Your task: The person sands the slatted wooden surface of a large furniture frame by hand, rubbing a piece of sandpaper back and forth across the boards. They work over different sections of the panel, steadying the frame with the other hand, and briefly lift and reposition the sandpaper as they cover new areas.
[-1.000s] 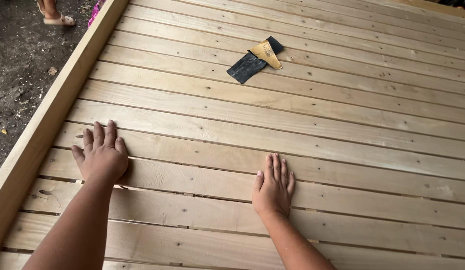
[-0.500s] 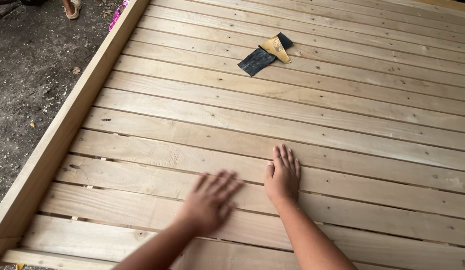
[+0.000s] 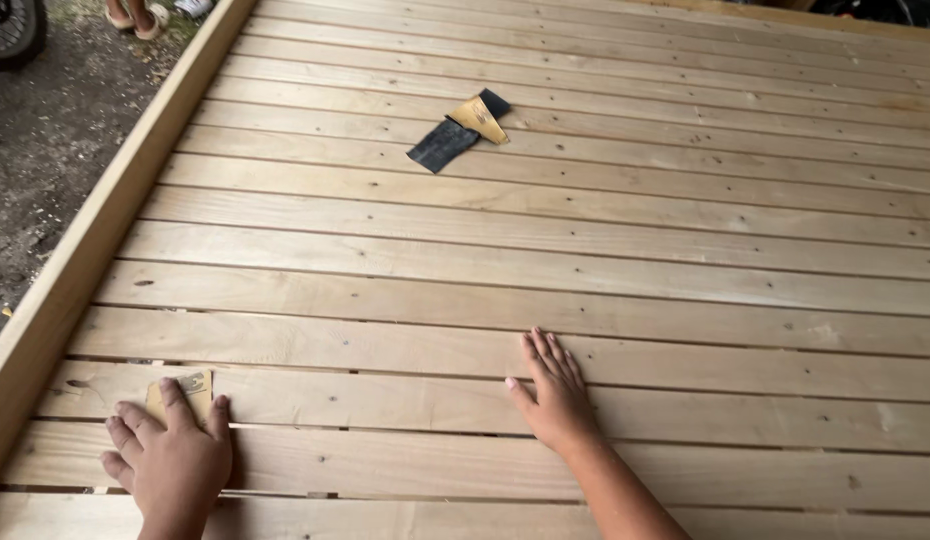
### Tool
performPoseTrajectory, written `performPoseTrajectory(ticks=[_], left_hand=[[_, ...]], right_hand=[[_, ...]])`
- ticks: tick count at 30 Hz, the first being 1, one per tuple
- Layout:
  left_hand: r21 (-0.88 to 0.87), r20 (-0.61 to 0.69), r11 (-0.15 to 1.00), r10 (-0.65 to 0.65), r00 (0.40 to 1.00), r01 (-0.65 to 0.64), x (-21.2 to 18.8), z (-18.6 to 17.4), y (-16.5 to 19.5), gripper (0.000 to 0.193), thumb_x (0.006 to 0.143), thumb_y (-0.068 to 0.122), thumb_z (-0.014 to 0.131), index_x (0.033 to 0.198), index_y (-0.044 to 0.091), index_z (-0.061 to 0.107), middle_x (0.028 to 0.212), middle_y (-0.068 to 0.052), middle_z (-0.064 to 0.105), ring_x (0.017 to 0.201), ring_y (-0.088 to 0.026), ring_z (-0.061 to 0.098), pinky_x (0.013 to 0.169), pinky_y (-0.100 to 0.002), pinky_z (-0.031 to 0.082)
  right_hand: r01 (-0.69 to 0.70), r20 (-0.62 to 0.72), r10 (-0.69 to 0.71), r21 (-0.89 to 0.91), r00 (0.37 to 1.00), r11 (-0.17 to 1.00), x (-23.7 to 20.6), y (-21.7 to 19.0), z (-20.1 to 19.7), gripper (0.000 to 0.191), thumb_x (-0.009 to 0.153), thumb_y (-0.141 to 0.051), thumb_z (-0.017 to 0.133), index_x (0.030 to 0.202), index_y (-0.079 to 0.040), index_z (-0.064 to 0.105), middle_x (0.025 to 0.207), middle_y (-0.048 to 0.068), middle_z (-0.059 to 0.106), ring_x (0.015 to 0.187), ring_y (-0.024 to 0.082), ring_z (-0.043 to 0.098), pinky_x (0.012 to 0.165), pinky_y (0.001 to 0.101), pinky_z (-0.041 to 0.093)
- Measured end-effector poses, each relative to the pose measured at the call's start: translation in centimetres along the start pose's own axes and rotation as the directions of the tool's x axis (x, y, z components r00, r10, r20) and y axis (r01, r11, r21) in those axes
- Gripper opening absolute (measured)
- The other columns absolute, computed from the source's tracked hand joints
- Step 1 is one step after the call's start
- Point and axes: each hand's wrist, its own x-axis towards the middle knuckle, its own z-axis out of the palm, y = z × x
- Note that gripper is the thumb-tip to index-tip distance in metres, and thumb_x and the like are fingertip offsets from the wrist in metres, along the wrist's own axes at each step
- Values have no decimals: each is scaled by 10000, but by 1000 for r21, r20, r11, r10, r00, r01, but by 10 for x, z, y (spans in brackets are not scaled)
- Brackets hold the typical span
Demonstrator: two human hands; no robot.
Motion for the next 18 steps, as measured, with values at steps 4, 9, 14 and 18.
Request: performPoseTrajectory(ticks=[4, 9, 14, 18], left_hand=[[35, 223, 999, 12, 975, -20, 11, -26, -3, 684, 998, 618, 416, 1592, 279, 445, 1645, -214, 381, 1441, -502, 313, 1198, -632, 259], [-158, -37, 958, 236, 971, -239, 57, -33, -39, 758, 970, 629, 454, 1640, 291, 348, 1574, -291, 280, 1511, -421, 251, 1212, -632, 183], [37, 321, 999, -7, 947, -5, 39, 2, -11, 689, 986, 589, 259, 1606, 427, 6, 1694, -59, 5, 1531, -326, -8, 1149, -631, -60], [89, 420, 969, 172, 891, -229, 6, -9, 82, 632, 1002, 550, 138, 1596, 453, -55, 1679, 28, -70, 1527, -220, -64, 1140, -634, -162]], right_hand=[[-6, -34, 8, 54, 999, 999, -6, -3, 0, 699, 949, -352, 630, 1546, -97, 373, 1652, 95, 308, 1540, 281, 242, 1229, 450, 187], [-34, -72, 39, 66, 997, 997, -6, -4, -2, 632, 970, -321, 609, 1531, -113, 405, 1652, 82, 335, 1540, 276, 258, 1237, 443, 187], [10, -103, -15, -45, 995, 999, -9, -9, -3, 665, 975, -370, 561, 1550, -98, 368, 1643, 100, 320, 1526, 274, 251, 1228, 450, 180], [-34, -92, 17, -178, 996, 983, -9, -15, 1, 652, 1008, -427, 471, 1559, -107, 330, 1640, 91, 296, 1511, 248, 239, 1224, 444, 162]])
